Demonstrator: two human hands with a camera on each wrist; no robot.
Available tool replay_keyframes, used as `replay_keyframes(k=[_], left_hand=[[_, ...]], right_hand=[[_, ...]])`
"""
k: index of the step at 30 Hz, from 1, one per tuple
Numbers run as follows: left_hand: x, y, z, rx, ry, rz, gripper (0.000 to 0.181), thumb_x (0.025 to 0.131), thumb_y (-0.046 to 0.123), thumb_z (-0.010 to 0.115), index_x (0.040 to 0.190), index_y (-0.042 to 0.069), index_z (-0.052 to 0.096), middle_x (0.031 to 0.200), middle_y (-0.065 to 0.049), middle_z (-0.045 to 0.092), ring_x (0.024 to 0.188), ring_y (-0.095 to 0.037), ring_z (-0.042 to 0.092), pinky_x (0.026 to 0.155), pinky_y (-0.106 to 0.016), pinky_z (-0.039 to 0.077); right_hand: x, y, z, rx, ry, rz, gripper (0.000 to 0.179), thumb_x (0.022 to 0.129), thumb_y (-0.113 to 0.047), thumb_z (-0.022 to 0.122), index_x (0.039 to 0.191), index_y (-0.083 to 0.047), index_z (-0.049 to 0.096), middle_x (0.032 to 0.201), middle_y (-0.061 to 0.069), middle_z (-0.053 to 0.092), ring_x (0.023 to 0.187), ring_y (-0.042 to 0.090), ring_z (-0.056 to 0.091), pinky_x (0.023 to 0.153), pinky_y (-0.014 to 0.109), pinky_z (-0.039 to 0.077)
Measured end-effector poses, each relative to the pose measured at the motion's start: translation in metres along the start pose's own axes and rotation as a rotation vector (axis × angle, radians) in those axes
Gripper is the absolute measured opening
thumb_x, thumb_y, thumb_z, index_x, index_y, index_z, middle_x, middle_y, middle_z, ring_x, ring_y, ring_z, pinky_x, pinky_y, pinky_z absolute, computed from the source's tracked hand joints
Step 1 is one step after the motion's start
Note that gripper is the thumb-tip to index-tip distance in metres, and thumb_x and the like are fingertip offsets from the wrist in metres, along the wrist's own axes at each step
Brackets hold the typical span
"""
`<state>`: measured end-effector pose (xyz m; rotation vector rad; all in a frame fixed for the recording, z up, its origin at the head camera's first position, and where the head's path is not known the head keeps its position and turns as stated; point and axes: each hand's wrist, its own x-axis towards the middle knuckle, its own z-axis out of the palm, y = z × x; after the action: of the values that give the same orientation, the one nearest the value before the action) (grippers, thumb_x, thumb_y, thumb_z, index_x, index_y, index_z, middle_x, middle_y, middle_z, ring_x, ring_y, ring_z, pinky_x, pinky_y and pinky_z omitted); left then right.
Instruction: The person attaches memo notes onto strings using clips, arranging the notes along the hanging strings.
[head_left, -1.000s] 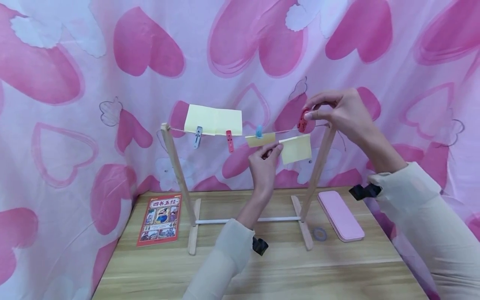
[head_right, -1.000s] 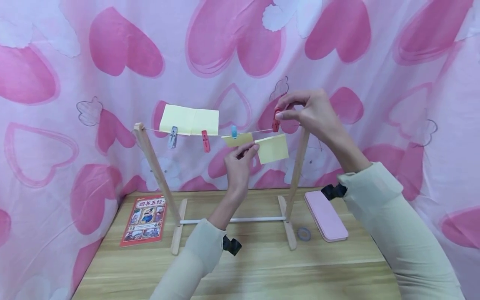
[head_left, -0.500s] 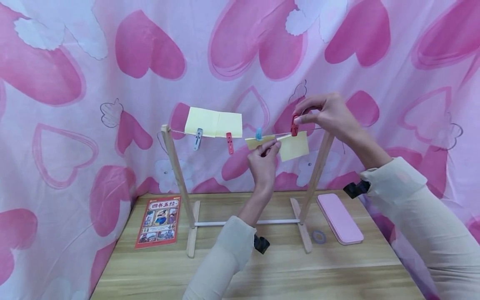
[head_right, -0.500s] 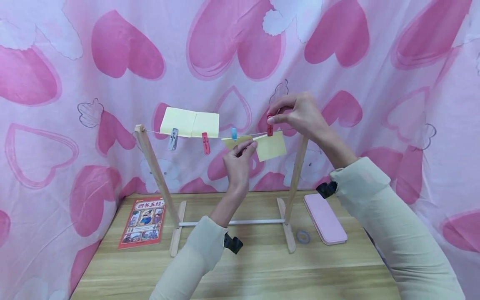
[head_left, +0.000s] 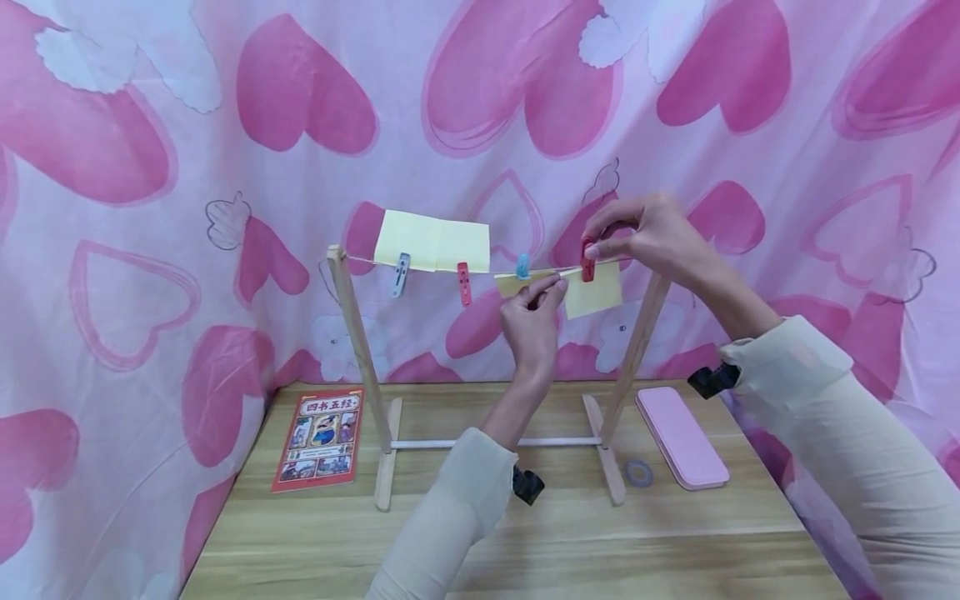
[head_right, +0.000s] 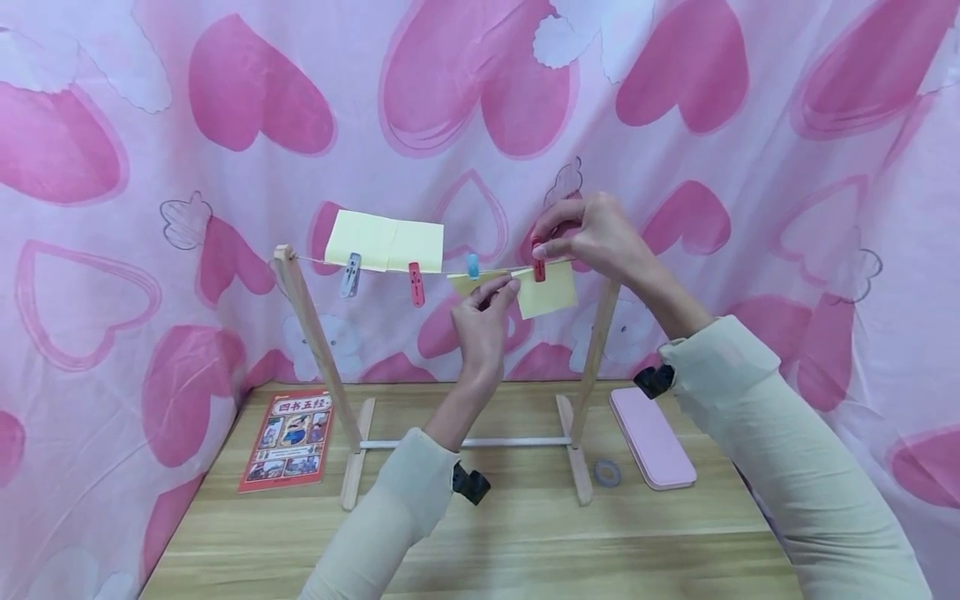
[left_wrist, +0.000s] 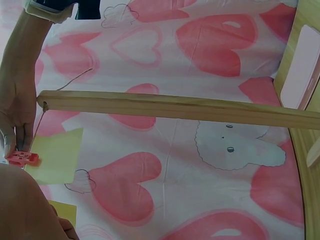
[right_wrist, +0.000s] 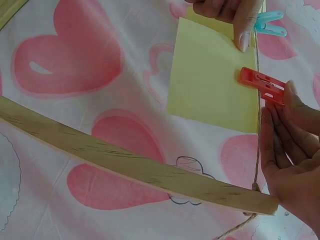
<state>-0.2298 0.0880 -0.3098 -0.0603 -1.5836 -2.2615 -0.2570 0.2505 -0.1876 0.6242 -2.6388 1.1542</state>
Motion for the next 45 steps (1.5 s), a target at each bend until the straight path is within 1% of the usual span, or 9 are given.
replay_keyframes(k=[10, 16, 20, 25, 29, 34, 39, 42, 45], left_hand=[[-0.001, -0.005, -0.001, 0.049, -0.005, -0.020, 0.018, 0.101, 0.013, 0.081, 0.115, 0.003, 0.085, 0.077, 0.006, 0.057, 0.074, -0.009, 0.049, 0.062, -0.020, 0.037], [-0.002, -0.007, -0.003, 0.046, -0.020, -0.050, 0.019, 0.102, 0.015, 0.081, 0.117, 0.005, 0.085, 0.078, 0.004, 0.056, 0.073, -0.009, 0.048, 0.061, -0.020, 0.036], [-0.004, -0.009, -0.005, 0.055, -0.052, -0.065, 0.021, 0.103, 0.017, 0.080, 0.120, 0.006, 0.084, 0.081, 0.001, 0.061, 0.073, -0.010, 0.048, 0.062, -0.021, 0.037], [-0.005, -0.017, -0.010, 0.098, -0.110, -0.074, 0.024, 0.104, 0.019, 0.079, 0.121, 0.004, 0.084, 0.097, -0.005, 0.076, 0.083, -0.008, 0.058, 0.072, -0.022, 0.048], [-0.008, -0.027, -0.019, 0.130, -0.161, -0.066, 0.025, 0.109, 0.021, 0.072, 0.123, 0.004, 0.083, 0.098, -0.003, 0.074, 0.087, -0.007, 0.057, 0.076, -0.022, 0.049], [-0.012, -0.041, -0.039, 0.128, -0.165, -0.045, 0.027, 0.113, 0.024, 0.064, 0.120, 0.004, 0.081, 0.087, 0.003, 0.060, 0.083, -0.009, 0.053, 0.071, -0.020, 0.046], [-0.019, -0.053, -0.074, 0.133, -0.145, -0.050, 0.029, 0.116, 0.020, 0.058, 0.114, -0.001, 0.078, 0.092, -0.005, 0.067, 0.090, -0.017, 0.063, 0.082, -0.024, 0.056], [-0.026, -0.060, -0.102, 0.170, -0.121, -0.059, 0.031, 0.117, 0.018, 0.054, 0.116, -0.001, 0.078, 0.094, -0.007, 0.070, 0.091, -0.018, 0.066, 0.087, -0.027, 0.058], [-0.035, -0.065, -0.135, 0.252, -0.111, -0.048, 0.034, 0.118, 0.020, 0.051, 0.118, 0.000, 0.077, 0.098, -0.011, 0.073, 0.093, -0.017, 0.069, 0.090, -0.028, 0.059]], right_hand=[[-0.003, 0.000, -0.001, -0.120, -0.059, -0.077, 0.024, 0.097, -0.012, 0.085, 0.120, -0.006, 0.081, 0.112, 0.012, 0.079, 0.097, 0.020, 0.067, 0.079, 0.020, 0.054], [-0.004, 0.002, -0.001, -0.184, -0.068, -0.147, 0.030, 0.095, -0.006, 0.085, 0.124, 0.000, 0.079, 0.117, 0.018, 0.078, 0.105, 0.029, 0.068, 0.087, 0.016, 0.048], [-0.003, 0.004, -0.002, -0.195, -0.075, -0.168, 0.034, 0.094, -0.006, 0.086, 0.126, 0.002, 0.077, 0.119, 0.021, 0.077, 0.109, 0.036, 0.070, 0.089, 0.015, 0.048], [-0.002, 0.005, -0.002, -0.218, -0.073, -0.165, 0.038, 0.094, -0.008, 0.087, 0.128, 0.003, 0.075, 0.122, 0.022, 0.076, 0.112, 0.039, 0.071, 0.090, 0.015, 0.047], [-0.002, 0.007, -0.003, -0.223, -0.065, -0.168, 0.042, 0.095, -0.007, 0.087, 0.133, 0.004, 0.073, 0.123, 0.023, 0.076, 0.113, 0.041, 0.071, 0.090, 0.013, 0.046], [0.000, 0.009, -0.003, -0.214, -0.060, -0.192, 0.043, 0.095, -0.007, 0.087, 0.134, 0.003, 0.072, 0.123, 0.022, 0.077, 0.113, 0.041, 0.072, 0.091, 0.013, 0.048], [-0.006, 0.010, -0.003, -0.194, -0.001, -0.224, 0.042, 0.096, -0.008, 0.085, 0.135, -0.001, 0.073, 0.123, 0.020, 0.077, 0.110, 0.029, 0.071, 0.092, 0.013, 0.049], [-0.014, 0.011, 0.004, -0.149, 0.174, -0.308, 0.035, 0.099, -0.006, 0.081, 0.132, -0.001, 0.075, 0.120, 0.019, 0.077, 0.108, 0.009, 0.066, 0.092, 0.013, 0.047], [-0.026, 0.011, 0.019, -0.064, 0.412, -0.469, 0.024, 0.108, -0.016, 0.073, 0.118, 0.005, 0.079, 0.108, 0.021, 0.079, 0.104, -0.006, 0.063, 0.096, 0.013, 0.049]])
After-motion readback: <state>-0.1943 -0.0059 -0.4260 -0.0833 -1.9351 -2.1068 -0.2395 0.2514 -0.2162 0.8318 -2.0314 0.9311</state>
